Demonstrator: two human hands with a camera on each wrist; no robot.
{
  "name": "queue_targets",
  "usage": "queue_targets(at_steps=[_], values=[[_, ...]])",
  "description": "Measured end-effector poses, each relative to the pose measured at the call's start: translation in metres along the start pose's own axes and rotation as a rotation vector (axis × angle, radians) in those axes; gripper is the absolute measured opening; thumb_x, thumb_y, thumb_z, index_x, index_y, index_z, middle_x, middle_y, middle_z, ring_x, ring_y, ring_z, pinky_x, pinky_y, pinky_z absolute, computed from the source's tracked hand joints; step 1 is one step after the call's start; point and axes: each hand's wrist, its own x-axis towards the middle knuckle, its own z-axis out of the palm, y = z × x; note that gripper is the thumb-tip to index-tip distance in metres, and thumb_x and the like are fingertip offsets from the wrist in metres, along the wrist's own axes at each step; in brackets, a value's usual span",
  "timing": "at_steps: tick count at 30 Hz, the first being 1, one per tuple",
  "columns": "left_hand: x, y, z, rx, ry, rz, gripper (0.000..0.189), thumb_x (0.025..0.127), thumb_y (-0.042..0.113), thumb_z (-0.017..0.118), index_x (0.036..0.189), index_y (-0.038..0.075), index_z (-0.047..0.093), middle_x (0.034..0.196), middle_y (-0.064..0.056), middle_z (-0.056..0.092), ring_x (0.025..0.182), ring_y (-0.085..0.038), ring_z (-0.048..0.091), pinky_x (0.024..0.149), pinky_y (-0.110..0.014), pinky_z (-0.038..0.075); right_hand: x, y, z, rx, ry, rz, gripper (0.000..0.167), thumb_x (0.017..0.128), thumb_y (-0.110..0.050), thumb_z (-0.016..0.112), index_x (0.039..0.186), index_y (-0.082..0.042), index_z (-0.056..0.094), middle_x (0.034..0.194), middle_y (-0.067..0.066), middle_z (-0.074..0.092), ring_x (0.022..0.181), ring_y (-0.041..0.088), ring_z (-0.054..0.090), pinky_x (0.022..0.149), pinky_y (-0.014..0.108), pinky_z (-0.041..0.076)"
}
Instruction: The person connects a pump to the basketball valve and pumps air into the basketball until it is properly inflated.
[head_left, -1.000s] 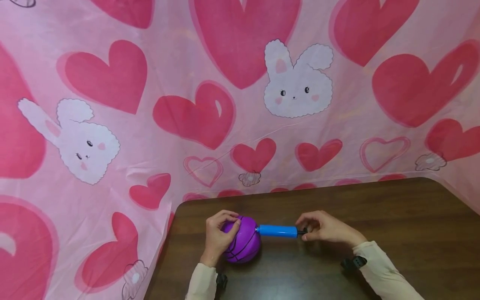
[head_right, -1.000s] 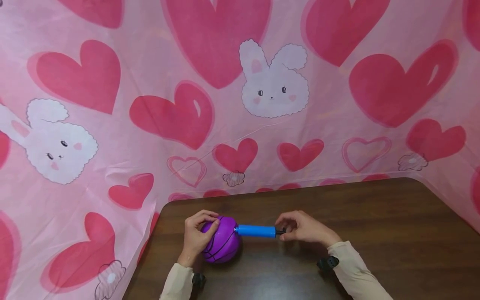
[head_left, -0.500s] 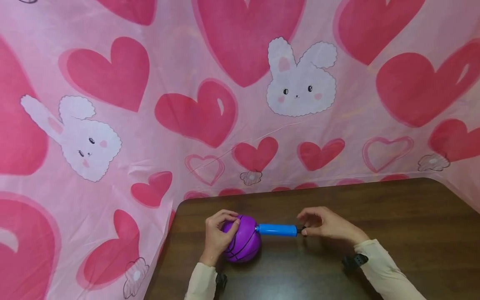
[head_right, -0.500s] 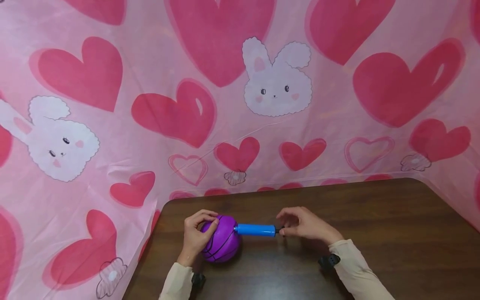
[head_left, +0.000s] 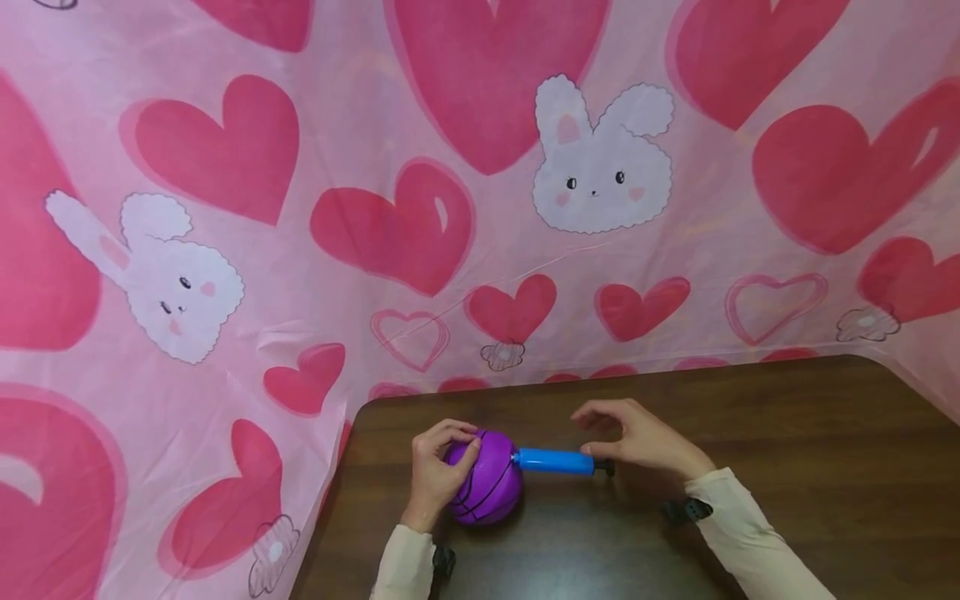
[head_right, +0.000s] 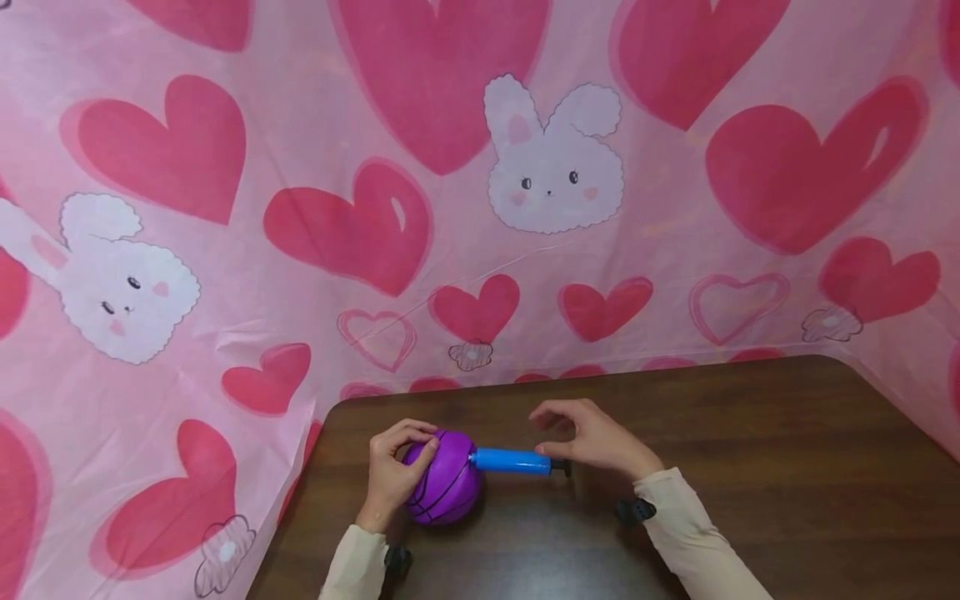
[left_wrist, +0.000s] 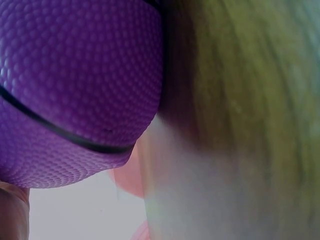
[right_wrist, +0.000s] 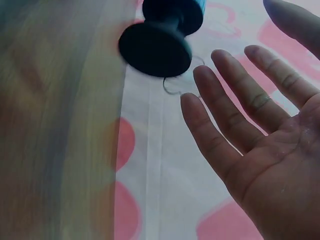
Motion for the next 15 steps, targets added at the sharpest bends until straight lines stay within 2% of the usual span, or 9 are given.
queue_targets(at_steps=[8,15], values=[[0.001,0.002,0.0,-0.012,0.001,0.001,0.007,0.083,-0.003,0.082,0.082,0.0,0.076,0.092,-0.018,0.077,0.086,-0.031,0.075,0.085,-0.018,0.06,0.017,-0.015,0.018,-0.017,-0.01,-0.088,0.041,0.089,-0.03,0.082,0.126,-0.017,0.07,0.124,0.009,0.075,0.109,0.026,0.071,0.091,0.053,0.061],[-0.001,0.0,0.0,-0.033,-0.007,-0.007,0.007,0.083,-0.005,0.081,0.082,0.0,0.076,0.092,-0.018,0.076,0.086,-0.031,0.075,0.084,-0.02,0.061,0.028,-0.026,0.033,-0.033,-0.032,-0.099,0.04,0.088,-0.031,0.083,0.123,-0.016,0.07,0.123,0.006,0.075,0.107,0.032,0.072,0.088,0.05,0.062]])
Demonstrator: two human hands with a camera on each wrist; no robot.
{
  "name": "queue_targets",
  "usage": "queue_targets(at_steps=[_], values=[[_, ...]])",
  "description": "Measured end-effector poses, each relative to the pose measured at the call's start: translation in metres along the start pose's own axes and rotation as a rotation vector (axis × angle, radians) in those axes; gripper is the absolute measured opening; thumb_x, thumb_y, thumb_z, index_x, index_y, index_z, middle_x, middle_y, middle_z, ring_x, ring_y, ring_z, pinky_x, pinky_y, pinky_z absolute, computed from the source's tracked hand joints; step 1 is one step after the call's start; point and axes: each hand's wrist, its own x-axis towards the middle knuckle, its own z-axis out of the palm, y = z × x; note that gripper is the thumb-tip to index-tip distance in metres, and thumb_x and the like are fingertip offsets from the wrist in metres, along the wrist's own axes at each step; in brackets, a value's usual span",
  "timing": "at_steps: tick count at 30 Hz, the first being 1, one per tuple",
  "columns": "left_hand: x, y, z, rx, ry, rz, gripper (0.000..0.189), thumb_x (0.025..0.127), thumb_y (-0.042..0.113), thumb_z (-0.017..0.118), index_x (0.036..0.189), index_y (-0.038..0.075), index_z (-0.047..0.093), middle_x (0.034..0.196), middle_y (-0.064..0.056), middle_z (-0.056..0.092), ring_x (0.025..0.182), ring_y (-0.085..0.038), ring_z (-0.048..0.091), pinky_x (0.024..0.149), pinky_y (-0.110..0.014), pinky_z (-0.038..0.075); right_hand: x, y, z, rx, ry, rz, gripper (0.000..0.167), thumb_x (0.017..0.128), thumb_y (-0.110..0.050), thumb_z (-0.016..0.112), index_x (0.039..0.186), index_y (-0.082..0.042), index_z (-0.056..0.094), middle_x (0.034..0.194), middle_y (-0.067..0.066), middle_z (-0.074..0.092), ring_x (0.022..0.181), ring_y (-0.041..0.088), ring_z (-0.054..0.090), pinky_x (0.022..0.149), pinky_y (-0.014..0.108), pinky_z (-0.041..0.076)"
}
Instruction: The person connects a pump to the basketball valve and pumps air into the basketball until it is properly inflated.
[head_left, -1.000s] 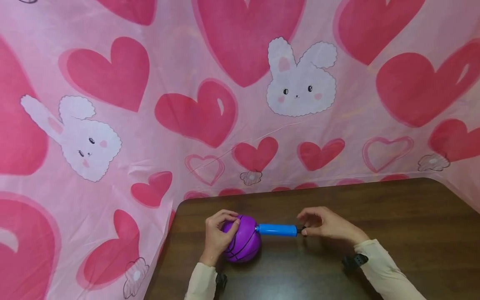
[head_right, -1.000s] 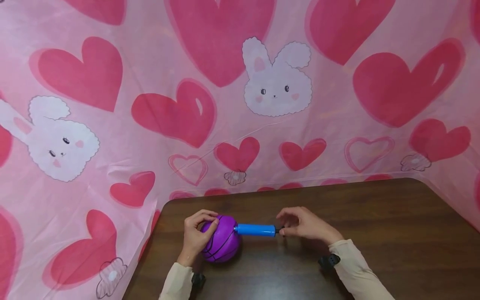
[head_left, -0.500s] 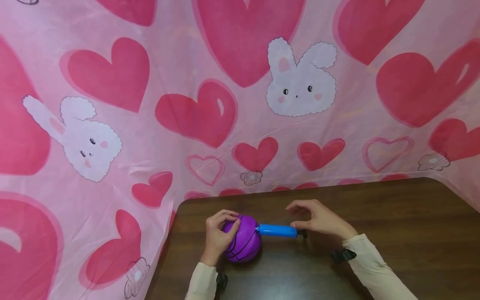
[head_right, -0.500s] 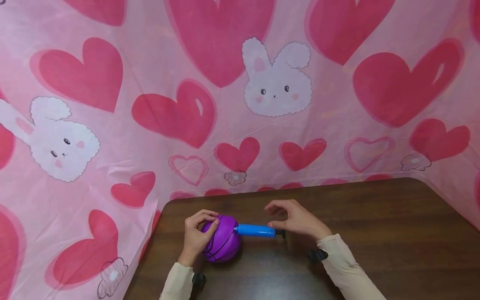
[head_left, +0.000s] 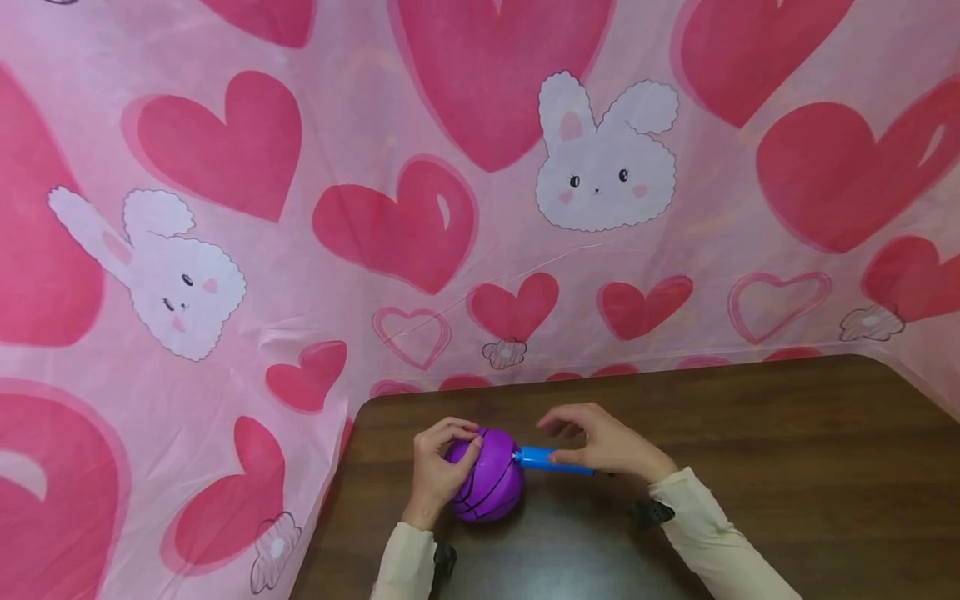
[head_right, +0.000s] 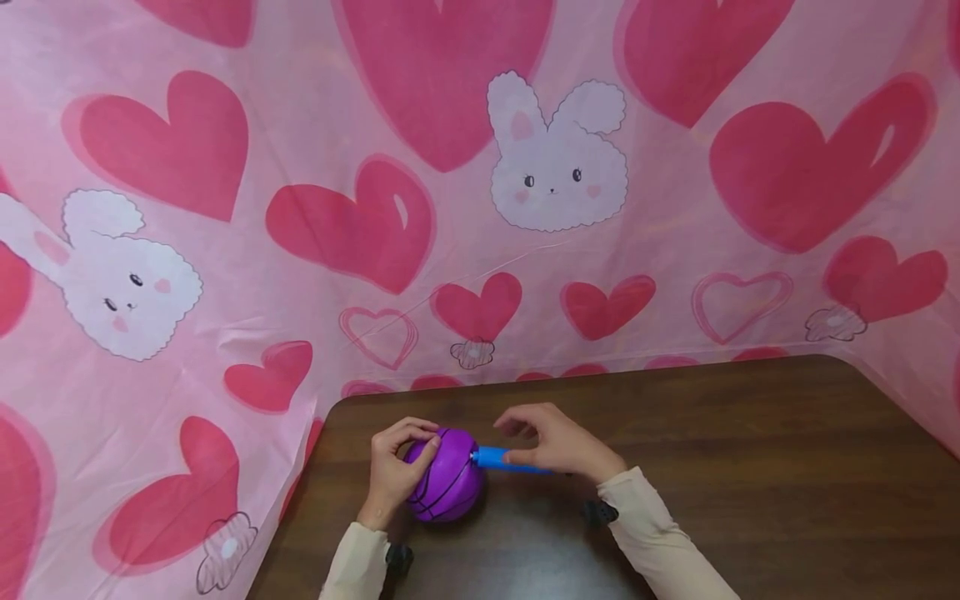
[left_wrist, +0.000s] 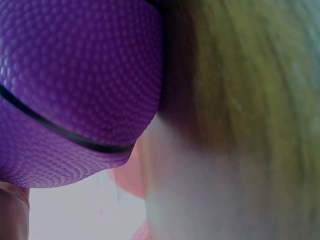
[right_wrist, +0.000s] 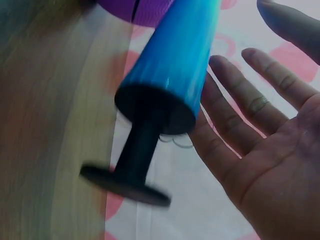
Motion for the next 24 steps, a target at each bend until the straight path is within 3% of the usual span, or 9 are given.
queue_targets(at_steps=[6,14,24], values=[[0.002,0.006,0.001,0.003,0.002,-0.006,0.007,0.083,-0.006,0.08,0.081,-0.003,0.075,0.091,-0.019,0.076,0.086,-0.032,0.075,0.085,-0.019,0.06,0.01,-0.007,0.012,-0.014,-0.051,-0.001,0.041,0.086,-0.027,0.084,0.122,-0.011,0.071,0.119,0.01,0.076,0.1,0.023,0.075,0.085,0.038,0.063],[-0.001,0.002,0.002,0.008,0.002,-0.026,0.006,0.084,-0.003,0.081,0.082,-0.002,0.076,0.093,-0.018,0.077,0.087,-0.031,0.075,0.086,-0.019,0.06,0.018,-0.008,0.028,-0.098,-0.039,-0.024,0.038,0.083,-0.024,0.087,0.117,-0.014,0.073,0.108,-0.002,0.077,0.092,0.007,0.069,0.083,0.03,0.061],[0.001,0.0,0.001,0.006,-0.015,0.03,0.005,0.083,-0.004,0.08,0.084,-0.001,0.076,0.092,-0.017,0.076,0.086,-0.031,0.075,0.085,-0.02,0.06,0.023,-0.008,0.038,-0.115,-0.021,-0.036,0.022,0.085,-0.023,0.085,0.102,-0.019,0.072,0.088,-0.008,0.073,0.075,0.0,0.058,0.069,0.021,0.052]])
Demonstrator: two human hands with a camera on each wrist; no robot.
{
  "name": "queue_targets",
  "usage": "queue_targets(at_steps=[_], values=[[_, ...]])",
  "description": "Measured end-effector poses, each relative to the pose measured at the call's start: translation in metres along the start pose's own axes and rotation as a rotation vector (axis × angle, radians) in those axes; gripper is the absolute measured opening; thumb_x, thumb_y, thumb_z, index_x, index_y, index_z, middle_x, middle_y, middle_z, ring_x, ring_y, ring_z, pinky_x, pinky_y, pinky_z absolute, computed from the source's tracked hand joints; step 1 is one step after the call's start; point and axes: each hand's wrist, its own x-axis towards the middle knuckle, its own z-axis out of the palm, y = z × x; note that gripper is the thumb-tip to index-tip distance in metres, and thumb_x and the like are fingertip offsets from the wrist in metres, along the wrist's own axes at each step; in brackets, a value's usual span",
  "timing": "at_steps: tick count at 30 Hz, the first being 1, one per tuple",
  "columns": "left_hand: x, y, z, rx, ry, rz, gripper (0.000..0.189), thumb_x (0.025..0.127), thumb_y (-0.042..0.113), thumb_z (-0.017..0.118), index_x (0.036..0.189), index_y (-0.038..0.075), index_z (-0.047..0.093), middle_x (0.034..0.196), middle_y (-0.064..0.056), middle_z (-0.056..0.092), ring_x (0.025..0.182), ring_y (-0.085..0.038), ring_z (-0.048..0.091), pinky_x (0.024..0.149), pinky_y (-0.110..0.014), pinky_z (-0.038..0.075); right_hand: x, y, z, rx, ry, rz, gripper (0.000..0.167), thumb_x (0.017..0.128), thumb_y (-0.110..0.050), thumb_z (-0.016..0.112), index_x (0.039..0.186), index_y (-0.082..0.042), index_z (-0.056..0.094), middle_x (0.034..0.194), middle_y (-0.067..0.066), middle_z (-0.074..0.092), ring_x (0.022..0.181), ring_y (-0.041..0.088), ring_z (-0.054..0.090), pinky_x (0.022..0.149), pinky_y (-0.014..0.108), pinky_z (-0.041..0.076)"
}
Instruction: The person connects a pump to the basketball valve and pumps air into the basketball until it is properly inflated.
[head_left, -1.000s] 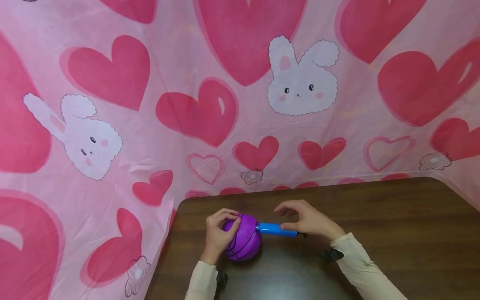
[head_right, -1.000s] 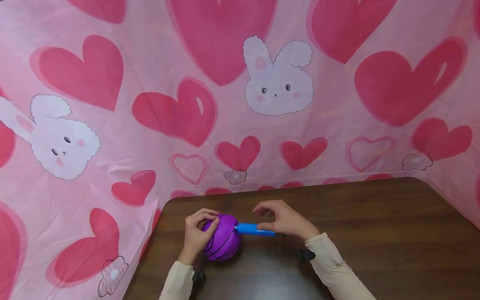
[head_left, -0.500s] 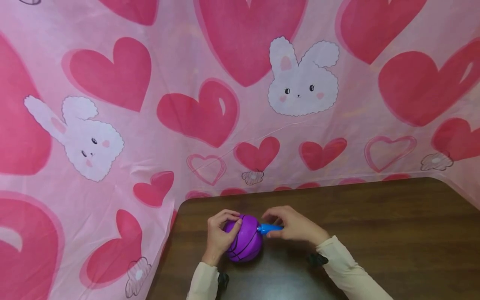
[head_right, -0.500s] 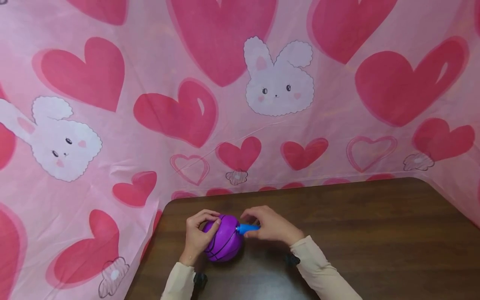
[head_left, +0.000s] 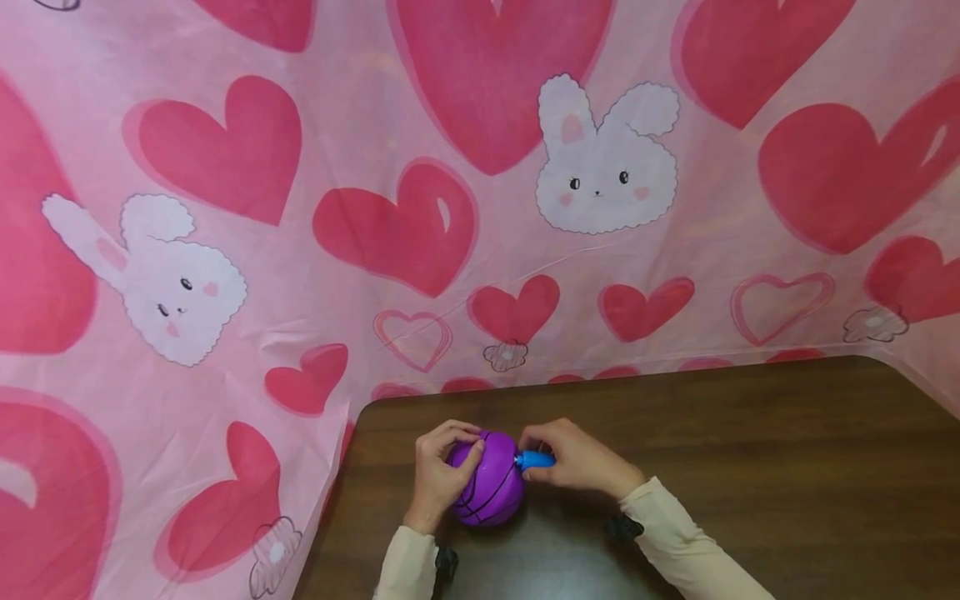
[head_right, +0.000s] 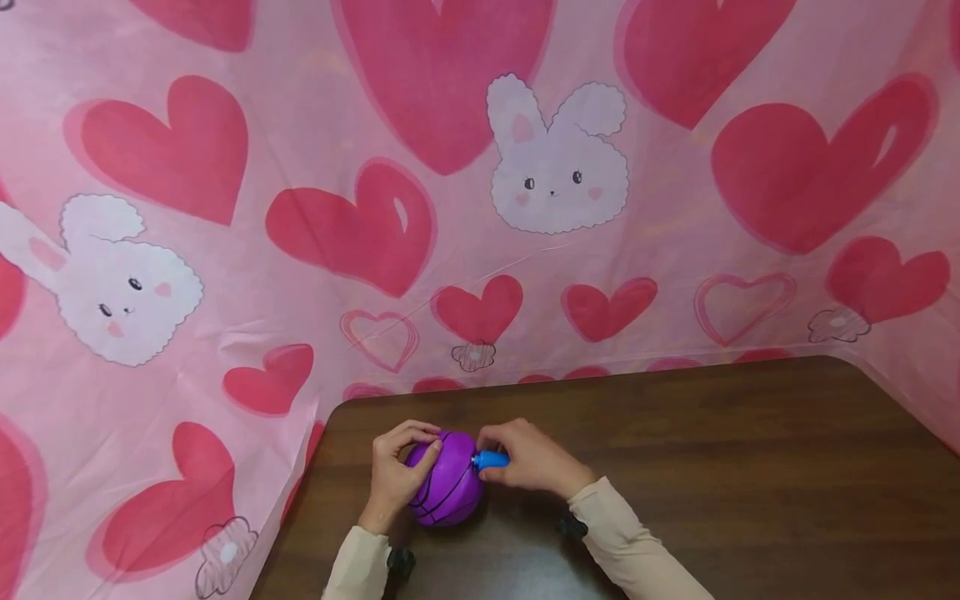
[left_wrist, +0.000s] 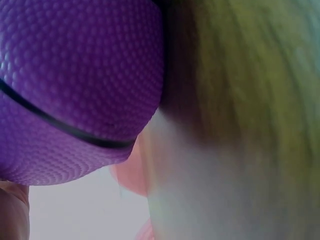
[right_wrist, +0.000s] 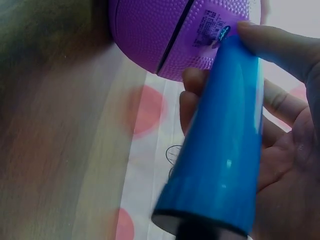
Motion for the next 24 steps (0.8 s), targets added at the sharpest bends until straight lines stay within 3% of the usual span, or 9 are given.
queue_targets(at_steps=[5,9,14,24], values=[[-0.0001,0.0023,-0.0036,0.101,-0.058,0.022,0.012,0.081,0.004,0.085,0.09,0.009,0.078,0.096,-0.009,0.078,0.092,-0.024,0.076,0.09,-0.018,0.058,-0.0002,-0.0016,0.0003,0.005,0.002,-0.001,0.021,0.085,-0.022,0.084,0.101,-0.019,0.072,0.086,-0.009,0.071,0.074,-0.001,0.057,0.069,0.02,0.051],[-0.0003,0.0057,-0.0063,0.185,-0.113,0.004,0.018,0.078,0.016,0.089,0.094,0.016,0.079,0.101,-0.002,0.078,0.098,-0.018,0.074,0.091,-0.019,0.057,-0.0011,-0.0017,-0.0003,0.002,0.002,-0.003,0.02,0.084,-0.022,0.085,0.1,-0.019,0.072,0.085,-0.01,0.071,0.073,-0.001,0.056,0.068,0.02,0.05],[-0.0012,0.0083,-0.0071,0.211,-0.152,-0.034,0.023,0.075,0.02,0.091,0.095,0.019,0.079,0.104,0.002,0.078,0.102,-0.015,0.072,0.09,-0.025,0.058,-0.0026,0.0001,0.0,0.009,-0.001,-0.024,0.019,0.084,-0.022,0.084,0.099,-0.02,0.072,0.083,-0.01,0.069,0.072,0.0,0.055,0.067,0.019,0.049],[0.0006,0.0075,-0.0039,0.203,-0.145,0.01,0.022,0.073,0.016,0.09,0.091,0.019,0.078,0.103,0.001,0.077,0.101,-0.016,0.072,0.09,-0.024,0.058,-0.0058,0.0024,-0.008,-0.011,0.0,-0.051,0.022,0.082,-0.017,0.087,0.098,-0.022,0.073,0.084,-0.013,0.07,0.072,0.0,0.056,0.068,0.02,0.052]])
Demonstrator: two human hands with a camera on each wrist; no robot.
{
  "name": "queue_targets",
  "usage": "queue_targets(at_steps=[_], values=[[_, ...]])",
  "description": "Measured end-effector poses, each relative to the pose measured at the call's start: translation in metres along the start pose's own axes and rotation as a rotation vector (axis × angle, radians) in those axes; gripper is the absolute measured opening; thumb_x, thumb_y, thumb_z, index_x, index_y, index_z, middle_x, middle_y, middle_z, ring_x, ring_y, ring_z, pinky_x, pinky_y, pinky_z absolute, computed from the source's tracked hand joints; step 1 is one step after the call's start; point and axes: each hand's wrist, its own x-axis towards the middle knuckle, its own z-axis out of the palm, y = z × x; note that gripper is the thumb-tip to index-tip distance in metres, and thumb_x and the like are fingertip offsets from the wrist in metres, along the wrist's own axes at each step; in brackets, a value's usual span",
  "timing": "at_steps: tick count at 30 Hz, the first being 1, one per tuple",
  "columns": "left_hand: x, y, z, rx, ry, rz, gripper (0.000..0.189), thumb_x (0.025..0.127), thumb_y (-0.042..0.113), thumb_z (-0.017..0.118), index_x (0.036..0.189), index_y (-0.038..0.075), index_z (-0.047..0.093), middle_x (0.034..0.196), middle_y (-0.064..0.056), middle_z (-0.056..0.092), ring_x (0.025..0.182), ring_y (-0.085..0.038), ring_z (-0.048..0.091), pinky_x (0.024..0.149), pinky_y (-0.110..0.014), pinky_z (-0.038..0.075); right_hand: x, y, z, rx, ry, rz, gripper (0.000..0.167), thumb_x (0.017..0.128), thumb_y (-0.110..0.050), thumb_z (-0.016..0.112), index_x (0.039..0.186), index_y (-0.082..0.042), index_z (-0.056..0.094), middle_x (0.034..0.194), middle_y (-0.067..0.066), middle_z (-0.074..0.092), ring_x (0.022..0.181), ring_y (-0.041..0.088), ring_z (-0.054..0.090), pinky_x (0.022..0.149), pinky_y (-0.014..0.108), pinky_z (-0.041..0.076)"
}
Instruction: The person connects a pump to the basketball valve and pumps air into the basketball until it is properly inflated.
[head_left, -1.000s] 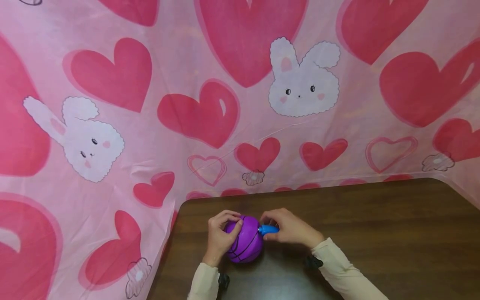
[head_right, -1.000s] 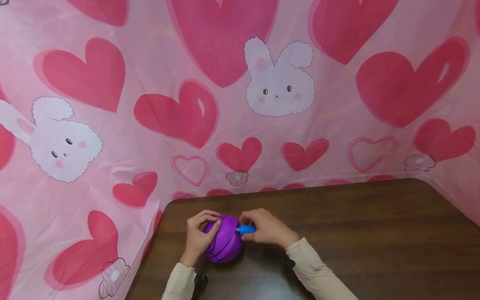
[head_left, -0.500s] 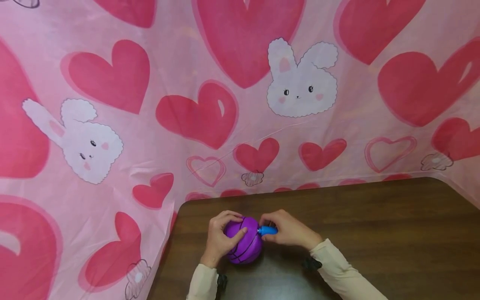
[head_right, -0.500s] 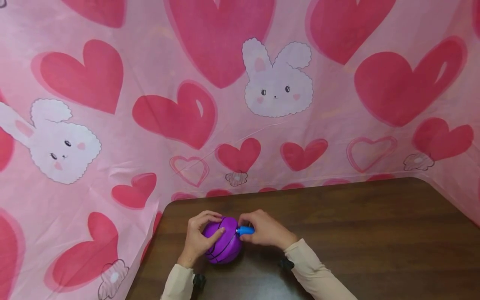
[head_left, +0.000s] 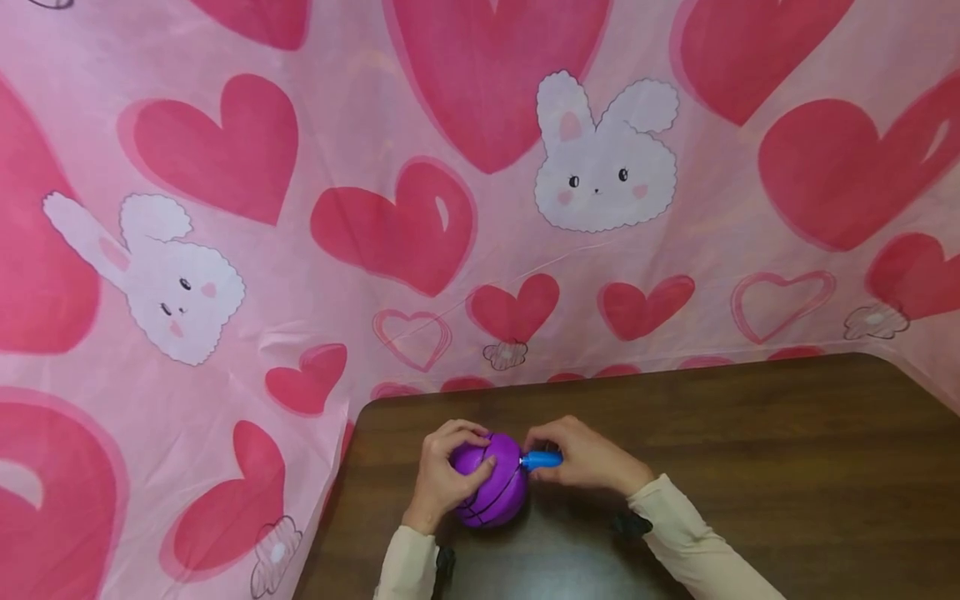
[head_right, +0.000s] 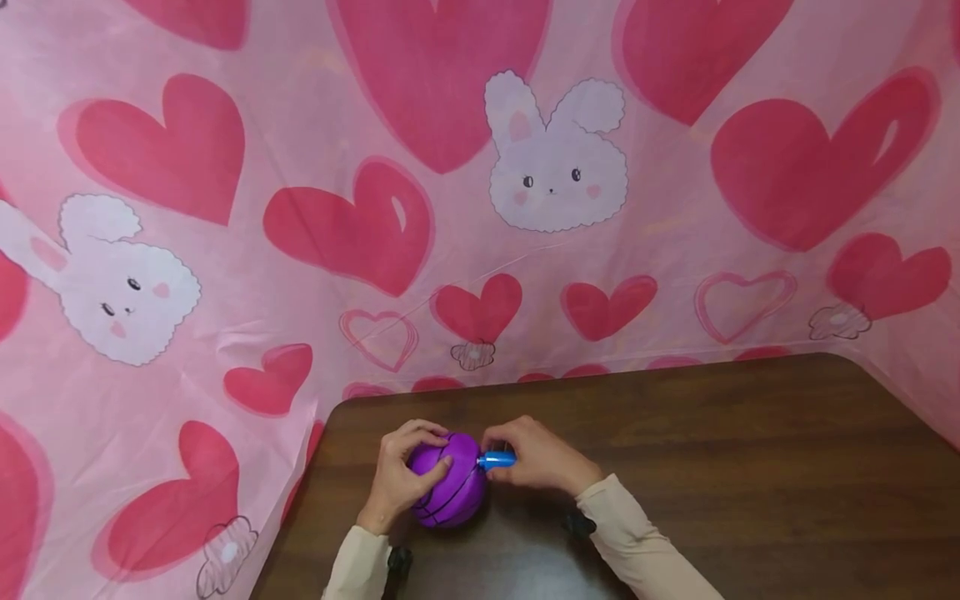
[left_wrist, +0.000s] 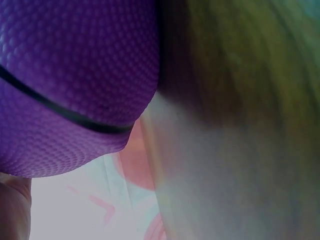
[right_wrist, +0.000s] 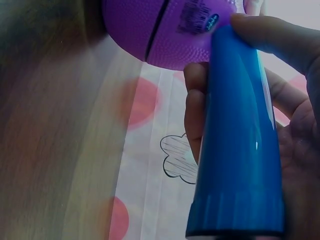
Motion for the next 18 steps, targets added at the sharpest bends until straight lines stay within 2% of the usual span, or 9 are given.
queue_targets(at_steps=[4,10,13,18], values=[[0.0,-0.001,0.004,-0.007,-0.011,0.02,0.021,0.074,0.016,0.089,0.091,0.019,0.078,0.103,0.001,0.077,0.1,-0.017,0.072,0.088,-0.025,0.059,-0.004,0.001,-0.004,-0.007,-0.014,0.007,0.023,0.081,-0.017,0.087,0.098,-0.022,0.073,0.084,-0.011,0.071,0.072,0.002,0.057,0.068,0.02,0.051],[0.0,0.001,0.007,0.012,-0.033,0.021,0.022,0.074,0.018,0.09,0.092,0.02,0.078,0.104,0.003,0.077,0.101,-0.016,0.071,0.087,-0.027,0.059,-0.007,0.006,-0.002,-0.019,0.001,-0.041,0.021,0.08,-0.015,0.087,0.096,-0.019,0.074,0.081,-0.009,0.071,0.069,0.002,0.056,0.064,0.018,0.048],[0.002,0.007,0.005,0.059,-0.063,0.019,0.025,0.074,0.024,0.091,0.094,0.02,0.078,0.105,0.004,0.076,0.102,-0.014,0.07,0.087,-0.03,0.06,-0.007,0.007,-0.001,-0.019,0.005,-0.056,0.021,0.08,-0.014,0.087,0.095,-0.02,0.074,0.081,-0.01,0.07,0.07,-0.001,0.054,0.064,0.017,0.047],[0.008,0.021,0.005,0.202,-0.171,0.034,0.033,0.073,0.038,0.092,0.1,0.025,0.077,0.11,0.009,0.075,0.107,-0.011,0.068,0.089,-0.035,0.06,-0.007,0.005,-0.003,-0.028,0.019,-0.066,0.022,0.078,-0.014,0.087,0.094,-0.02,0.074,0.08,-0.012,0.07,0.069,-0.002,0.053,0.063,0.017,0.047]])
